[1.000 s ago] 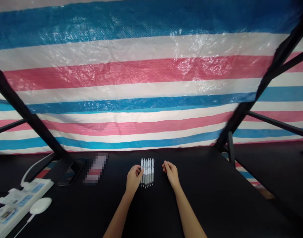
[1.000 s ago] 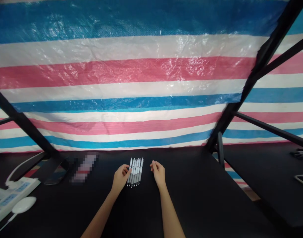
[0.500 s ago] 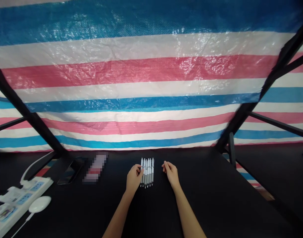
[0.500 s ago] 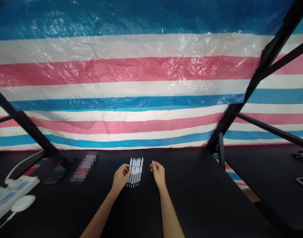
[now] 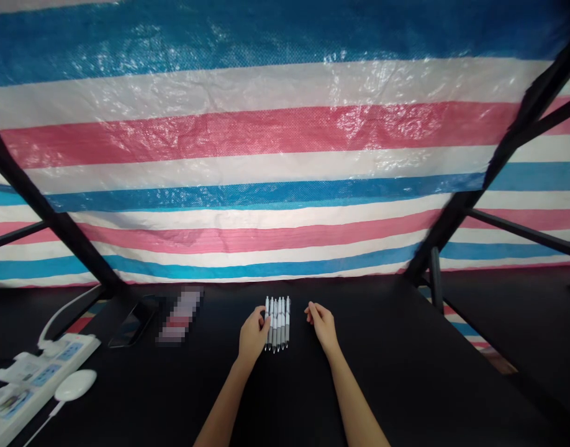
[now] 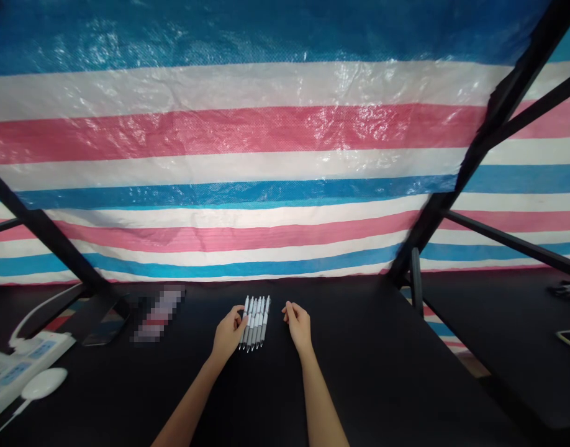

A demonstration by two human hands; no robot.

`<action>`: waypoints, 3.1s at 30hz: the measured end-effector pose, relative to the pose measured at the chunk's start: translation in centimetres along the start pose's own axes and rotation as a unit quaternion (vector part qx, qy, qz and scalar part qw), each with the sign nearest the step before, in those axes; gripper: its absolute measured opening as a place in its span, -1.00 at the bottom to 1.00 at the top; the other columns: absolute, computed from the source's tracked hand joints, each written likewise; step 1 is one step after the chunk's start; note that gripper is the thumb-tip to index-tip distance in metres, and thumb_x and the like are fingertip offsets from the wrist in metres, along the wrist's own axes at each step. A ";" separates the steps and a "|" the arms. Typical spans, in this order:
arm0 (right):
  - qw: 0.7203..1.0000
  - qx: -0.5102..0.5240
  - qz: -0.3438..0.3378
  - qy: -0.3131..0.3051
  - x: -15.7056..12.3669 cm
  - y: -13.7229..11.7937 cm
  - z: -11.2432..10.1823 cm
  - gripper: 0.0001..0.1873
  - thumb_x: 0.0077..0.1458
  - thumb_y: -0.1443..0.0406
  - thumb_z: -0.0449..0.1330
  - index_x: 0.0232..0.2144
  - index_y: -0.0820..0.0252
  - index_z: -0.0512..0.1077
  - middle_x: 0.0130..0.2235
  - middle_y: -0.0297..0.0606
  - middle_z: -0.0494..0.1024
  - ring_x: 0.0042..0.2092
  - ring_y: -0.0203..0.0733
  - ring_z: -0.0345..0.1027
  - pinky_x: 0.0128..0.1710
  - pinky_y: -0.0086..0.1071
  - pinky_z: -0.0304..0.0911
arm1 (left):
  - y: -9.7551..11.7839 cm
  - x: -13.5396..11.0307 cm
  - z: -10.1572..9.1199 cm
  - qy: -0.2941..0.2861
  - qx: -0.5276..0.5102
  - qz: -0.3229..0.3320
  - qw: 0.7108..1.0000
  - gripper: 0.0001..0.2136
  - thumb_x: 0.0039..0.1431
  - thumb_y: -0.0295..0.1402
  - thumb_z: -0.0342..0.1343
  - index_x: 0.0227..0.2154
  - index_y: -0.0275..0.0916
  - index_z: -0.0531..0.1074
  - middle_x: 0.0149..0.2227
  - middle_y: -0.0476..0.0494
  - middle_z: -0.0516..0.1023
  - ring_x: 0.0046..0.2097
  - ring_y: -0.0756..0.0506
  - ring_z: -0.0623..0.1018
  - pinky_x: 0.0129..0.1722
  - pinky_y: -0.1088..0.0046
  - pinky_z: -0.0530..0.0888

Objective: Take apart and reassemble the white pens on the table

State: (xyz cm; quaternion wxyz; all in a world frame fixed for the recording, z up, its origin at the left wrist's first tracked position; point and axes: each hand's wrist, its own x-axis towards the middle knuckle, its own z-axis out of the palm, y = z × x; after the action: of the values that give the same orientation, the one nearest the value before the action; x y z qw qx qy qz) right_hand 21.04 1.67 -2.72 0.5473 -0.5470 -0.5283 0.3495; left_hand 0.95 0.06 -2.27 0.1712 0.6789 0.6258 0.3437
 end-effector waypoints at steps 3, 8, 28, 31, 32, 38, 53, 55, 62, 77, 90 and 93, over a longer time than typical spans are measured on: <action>1.000 0.000 0.003 -0.001 0.0 0.0 0.0 -0.46 0.04 -0.11 -0.01 -0.62 0.20 0.37 -0.66 -0.34 0.29 -0.58 -0.28 0.17 -0.55 -0.43 0.07 | 0.0 0.0 0.1 -0.016 0.007 -0.003 1.000 -0.69 0.15 -0.26 -0.15 -0.10 -0.24 0.32 -0.56 0.06 0.26 -0.48 -0.03 0.37 -0.43 0.49 0.27; 1.000 0.002 0.000 0.002 0.1 0.2 0.0 -0.46 0.03 -0.11 0.00 -0.63 0.20 0.37 -0.66 -0.34 0.29 -0.58 -0.27 0.17 -0.55 -0.43 0.08 | 0.1 0.0 0.1 -0.024 0.015 -0.011 1.000 -0.70 0.15 -0.30 -0.16 -0.09 -0.23 0.30 -0.56 0.06 0.25 -0.46 -0.03 0.38 -0.41 0.49 0.27; 1.000 -0.009 -0.006 0.004 -0.1 -0.3 -0.1 -0.45 0.03 -0.12 0.00 -0.63 0.20 0.38 -0.66 -0.34 0.31 -0.58 -0.27 0.20 -0.55 -0.43 0.10 | 0.3 -0.2 -0.3 -0.040 0.008 0.012 0.999 -0.70 0.15 -0.28 -0.13 -0.10 -0.23 0.33 -0.55 0.02 0.33 -0.45 -0.05 0.40 -0.43 0.49 0.27; 1.000 -0.004 -0.005 0.004 -0.1 -0.3 -0.1 -0.45 0.02 -0.12 0.00 -0.63 0.20 0.37 -0.66 -0.35 0.30 -0.58 -0.27 0.19 -0.55 -0.43 0.09 | 0.3 -0.4 -0.3 -0.046 0.006 0.035 0.998 -0.69 0.16 -0.28 -0.14 -0.09 -0.23 0.33 -0.55 0.01 0.32 -0.44 -0.06 0.41 -0.42 0.48 0.28; 1.000 -0.002 -0.004 0.003 0.0 -0.3 -0.1 -0.45 0.02 -0.12 0.01 -0.63 0.20 0.37 -0.67 -0.35 0.30 -0.59 -0.27 0.19 -0.55 -0.43 0.09 | 0.3 -0.4 -0.3 -0.045 0.006 0.040 0.998 -0.69 0.16 -0.29 -0.14 -0.09 -0.23 0.34 -0.55 0.01 0.33 -0.44 -0.06 0.41 -0.42 0.48 0.28; 1.000 -0.011 -0.008 0.001 0.1 0.1 0.0 -0.45 0.03 -0.12 0.00 -0.63 0.20 0.37 -0.66 -0.34 0.31 -0.59 -0.27 0.19 -0.56 -0.43 0.09 | 0.4 -0.6 -0.3 -0.033 -0.021 0.024 0.999 -0.69 0.16 -0.30 -0.16 -0.06 -0.19 0.31 -0.53 0.01 0.32 -0.43 -0.05 0.42 -0.40 0.46 0.29; 0.953 -0.226 -0.196 -0.040 -2.7 -3.2 1.7 -0.70 0.14 0.11 0.03 -0.33 0.16 0.46 -0.48 -0.28 0.45 -0.41 -0.21 0.27 -0.32 -0.37 0.16 | -0.5 0.2 -1.3 0.111 -0.453 -0.141 0.873 -0.27 -0.11 -0.07 0.20 0.11 -0.29 0.12 -0.47 -0.03 0.49 -0.48 0.02 0.46 -0.40 0.46 0.42; 0.941 -0.232 -0.237 -0.064 -3.2 -3.7 2.4 -0.71 0.13 0.15 0.06 -0.20 0.17 0.44 -0.34 -0.21 0.49 -0.28 -0.14 0.30 -0.21 -0.31 0.18 | -0.2 0.0 -1.3 0.104 -0.467 -0.145 0.866 -0.29 -0.14 -0.09 0.23 0.07 -0.30 0.16 -0.48 -0.01 0.49 -0.47 0.02 0.47 -0.38 0.45 0.44; 0.918 -0.252 -0.276 -0.134 -3.8 -3.8 3.4 -0.75 0.16 0.20 0.07 -0.14 0.10 0.42 -0.31 -0.23 0.51 -0.25 -0.13 0.33 -0.26 -0.31 0.19 | 0.0 -0.4 -1.2 0.050 -0.482 -0.126 0.866 -0.50 -0.14 -0.13 0.22 -0.14 -0.27 0.28 -0.40 -0.06 0.55 -0.37 -0.05 0.56 -0.23 0.31 0.51; 0.974 -0.165 -0.154 -0.012 -2.3 -1.5 3.0 -0.58 0.24 0.15 -0.18 -0.43 0.17 0.39 -0.39 -0.23 0.42 -0.30 -0.17 0.32 -0.26 -0.36 0.18 | -0.3 -0.3 -1.0 0.037 -0.459 -0.106 0.881 -0.58 -0.06 -0.12 0.18 -0.20 -0.33 0.39 -0.25 -0.26 0.58 -0.29 -0.15 0.59 -0.24 0.25 0.53; 0.978 -0.153 -0.135 -0.044 -1.9 -1.2 2.8 -0.47 0.22 0.04 -0.24 -0.59 0.16 0.29 -0.55 -0.30 0.38 -0.46 -0.22 0.27 -0.39 -0.41 0.09 | 0.2 -0.8 -1.2 0.035 -0.319 -0.062 0.945 -0.66 0.08 -0.06 -0.02 -0.59 -0.24 0.25 -0.65 0.05 0.35 -0.65 0.09 0.31 -0.62 0.58 0.23; 0.970 -0.175 -0.161 -0.054 -2.0 -1.4 2.9 -0.50 0.24 0.10 -0.24 -0.52 0.17 0.34 -0.49 -0.27 0.42 -0.40 -0.20 0.30 -0.33 -0.38 0.11 | 0.2 -0.8 -1.4 0.050 -0.310 -0.076 0.946 -0.59 0.08 -0.02 -0.04 -0.69 -0.22 0.15 -0.74 0.11 0.18 -0.67 0.10 0.21 -0.63 0.58 0.17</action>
State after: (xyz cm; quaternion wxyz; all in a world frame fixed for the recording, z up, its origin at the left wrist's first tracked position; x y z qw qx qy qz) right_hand 17.64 0.22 -2.20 0.4631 -0.5222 -0.6909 0.1882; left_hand 0.16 -1.00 -1.30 0.3671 0.5242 0.5463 0.5404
